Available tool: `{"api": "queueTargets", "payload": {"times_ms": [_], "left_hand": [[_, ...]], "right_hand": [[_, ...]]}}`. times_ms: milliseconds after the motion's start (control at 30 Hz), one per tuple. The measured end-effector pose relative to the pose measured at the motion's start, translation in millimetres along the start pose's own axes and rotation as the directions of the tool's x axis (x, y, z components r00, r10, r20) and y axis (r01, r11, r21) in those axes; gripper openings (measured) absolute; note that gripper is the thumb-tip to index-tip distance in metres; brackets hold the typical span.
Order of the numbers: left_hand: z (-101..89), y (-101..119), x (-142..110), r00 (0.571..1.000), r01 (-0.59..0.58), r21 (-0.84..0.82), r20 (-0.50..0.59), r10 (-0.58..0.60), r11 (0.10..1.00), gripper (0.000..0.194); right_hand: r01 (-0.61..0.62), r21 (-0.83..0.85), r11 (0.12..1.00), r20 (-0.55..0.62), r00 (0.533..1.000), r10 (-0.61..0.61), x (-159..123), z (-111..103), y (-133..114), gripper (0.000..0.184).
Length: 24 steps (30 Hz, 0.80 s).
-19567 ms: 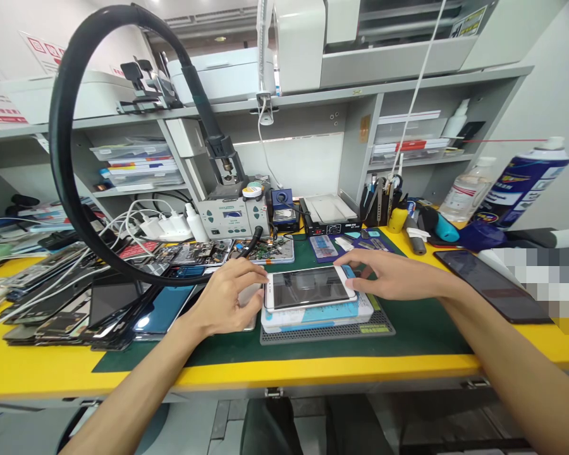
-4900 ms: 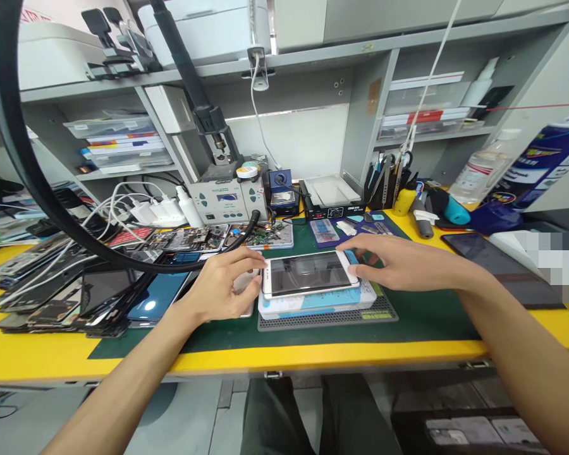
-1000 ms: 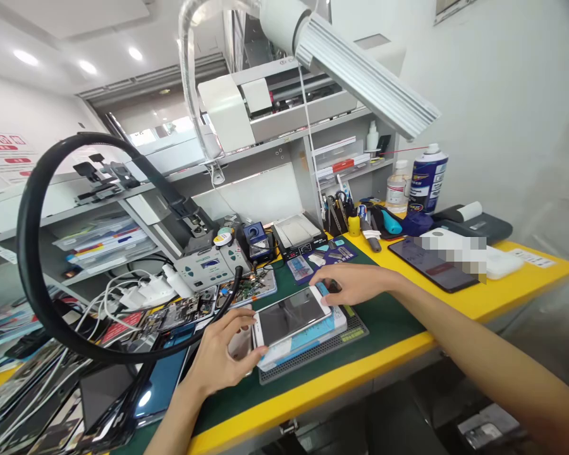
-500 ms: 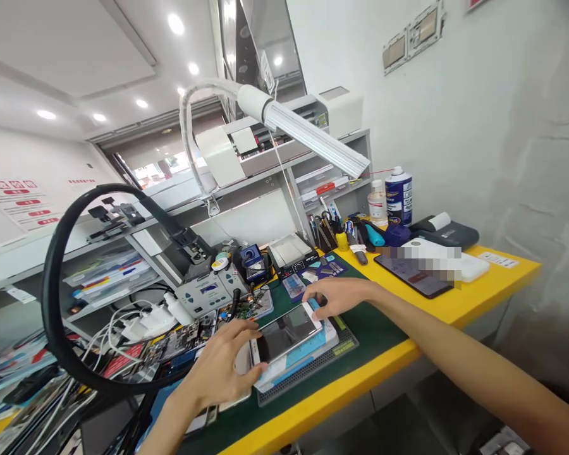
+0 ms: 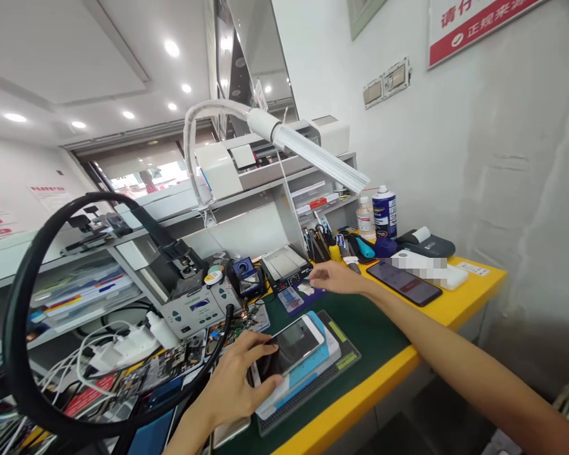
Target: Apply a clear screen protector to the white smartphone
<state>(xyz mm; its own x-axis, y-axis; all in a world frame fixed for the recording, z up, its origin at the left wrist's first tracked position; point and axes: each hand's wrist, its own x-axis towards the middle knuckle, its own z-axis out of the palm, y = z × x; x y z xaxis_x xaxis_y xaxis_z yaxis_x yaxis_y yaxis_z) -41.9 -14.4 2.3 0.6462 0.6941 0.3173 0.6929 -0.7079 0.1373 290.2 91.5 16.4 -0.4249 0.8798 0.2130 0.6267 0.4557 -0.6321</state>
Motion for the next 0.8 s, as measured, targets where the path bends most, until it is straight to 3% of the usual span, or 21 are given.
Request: {"api": "queueTargets", "payload": {"times_ms": [100, 400, 500, 667, 733, 800], "left_hand": [[8.5, -5.7, -4.6, 1.000, 0.011, -0.028, -0.015, -0.011, 1.000, 0.040], [10.5, -4.9, -9.5, 1.000, 0.022, -0.055, -0.010, -0.023, 0.998, 0.045], [10.8, -4.3, -10.4, 1.000, 0.007, -0.041, -0.023, -0.008, 0.999, 0.046], [10.9, -3.3, -10.2, 1.000, -0.002, -0.020, -0.027, 0.002, 1.000, 0.048], [9.8, -2.2, -10.1, 1.000, 0.017, -0.024, -0.008, -0.017, 1.000, 0.050], [8.1, -0.8, -10.2, 0.999, 0.040, -0.034, 0.017, -0.039, 0.999, 0.052]], "right_hand": [[-0.114, -0.092, 0.989, -0.148, 0.984, 0.100, 10.8, 8.6, 15.9, 0.030], [-0.271, -0.188, 0.944, -0.276, 0.937, 0.214, 23.7, 27.5, 30.1, 0.030], [-0.350, -0.199, 0.915, -0.385, 0.887, 0.256, 23.5, 19.5, 34.1, 0.031], [-0.523, -0.232, 0.820, -0.590, 0.746, 0.309, 15.0, -12.7, 52.2, 0.036], [-0.566, -0.255, 0.784, -0.612, 0.722, 0.322, 11.7, -23.2, 60.5, 0.037], [-0.586, -0.290, 0.756, -0.595, 0.729, 0.338, 10.5, -27.2, 67.4, 0.036]]}}
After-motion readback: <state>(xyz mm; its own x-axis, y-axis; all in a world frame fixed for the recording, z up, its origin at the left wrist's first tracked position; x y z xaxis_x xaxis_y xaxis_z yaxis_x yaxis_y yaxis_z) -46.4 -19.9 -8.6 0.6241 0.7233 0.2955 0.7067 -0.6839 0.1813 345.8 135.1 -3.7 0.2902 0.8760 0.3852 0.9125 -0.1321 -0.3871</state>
